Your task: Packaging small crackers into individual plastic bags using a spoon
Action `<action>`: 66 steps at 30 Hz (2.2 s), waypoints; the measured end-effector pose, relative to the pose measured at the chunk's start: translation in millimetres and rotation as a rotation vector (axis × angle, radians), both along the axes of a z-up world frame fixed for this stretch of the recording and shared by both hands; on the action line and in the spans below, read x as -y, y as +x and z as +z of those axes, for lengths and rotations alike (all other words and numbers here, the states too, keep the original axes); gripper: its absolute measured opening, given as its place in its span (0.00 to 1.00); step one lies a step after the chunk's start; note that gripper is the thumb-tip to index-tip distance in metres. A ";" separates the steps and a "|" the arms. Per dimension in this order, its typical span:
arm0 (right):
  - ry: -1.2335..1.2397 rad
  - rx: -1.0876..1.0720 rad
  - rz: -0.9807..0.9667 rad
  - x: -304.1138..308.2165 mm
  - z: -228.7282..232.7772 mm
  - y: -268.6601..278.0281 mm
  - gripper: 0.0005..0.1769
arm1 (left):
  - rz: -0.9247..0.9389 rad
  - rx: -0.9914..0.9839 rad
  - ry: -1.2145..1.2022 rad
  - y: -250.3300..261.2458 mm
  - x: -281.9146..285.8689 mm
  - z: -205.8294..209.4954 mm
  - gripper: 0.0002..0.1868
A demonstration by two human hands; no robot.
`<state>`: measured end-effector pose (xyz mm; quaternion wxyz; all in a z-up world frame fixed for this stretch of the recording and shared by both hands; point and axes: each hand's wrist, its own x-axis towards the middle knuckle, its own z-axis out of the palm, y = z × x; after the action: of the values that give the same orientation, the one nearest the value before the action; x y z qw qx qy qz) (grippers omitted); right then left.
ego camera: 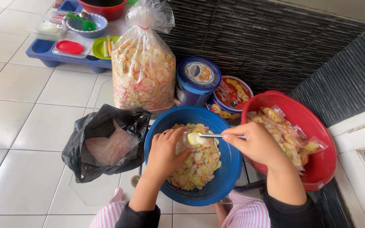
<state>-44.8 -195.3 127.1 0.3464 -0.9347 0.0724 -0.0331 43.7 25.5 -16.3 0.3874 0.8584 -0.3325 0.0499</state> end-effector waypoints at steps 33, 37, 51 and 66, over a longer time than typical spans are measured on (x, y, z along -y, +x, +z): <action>-0.599 -0.114 -0.200 33.0 -146.9 39.1 0.18 | 0.008 -0.448 -0.463 1.5 -6.9 18.2 0.34; -0.375 -0.051 -0.307 21.8 -88.5 10.4 0.15 | 0.003 -0.352 -0.399 2.6 -1.2 5.1 0.34; 0.081 0.556 -0.179 -41.2 -88.3 -29.1 0.12 | -0.005 -0.449 -0.501 -14.2 16.8 15.6 0.36; -0.822 0.100 -0.163 28.4 -168.0 25.9 0.18 | 0.062 -0.373 -0.474 -3.6 10.0 6.0 0.35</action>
<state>-18.9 -223.7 -41.0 -0.0558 -0.9836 0.1100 -0.1318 40.1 15.5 -10.2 0.6297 0.7481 -0.2081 -0.0206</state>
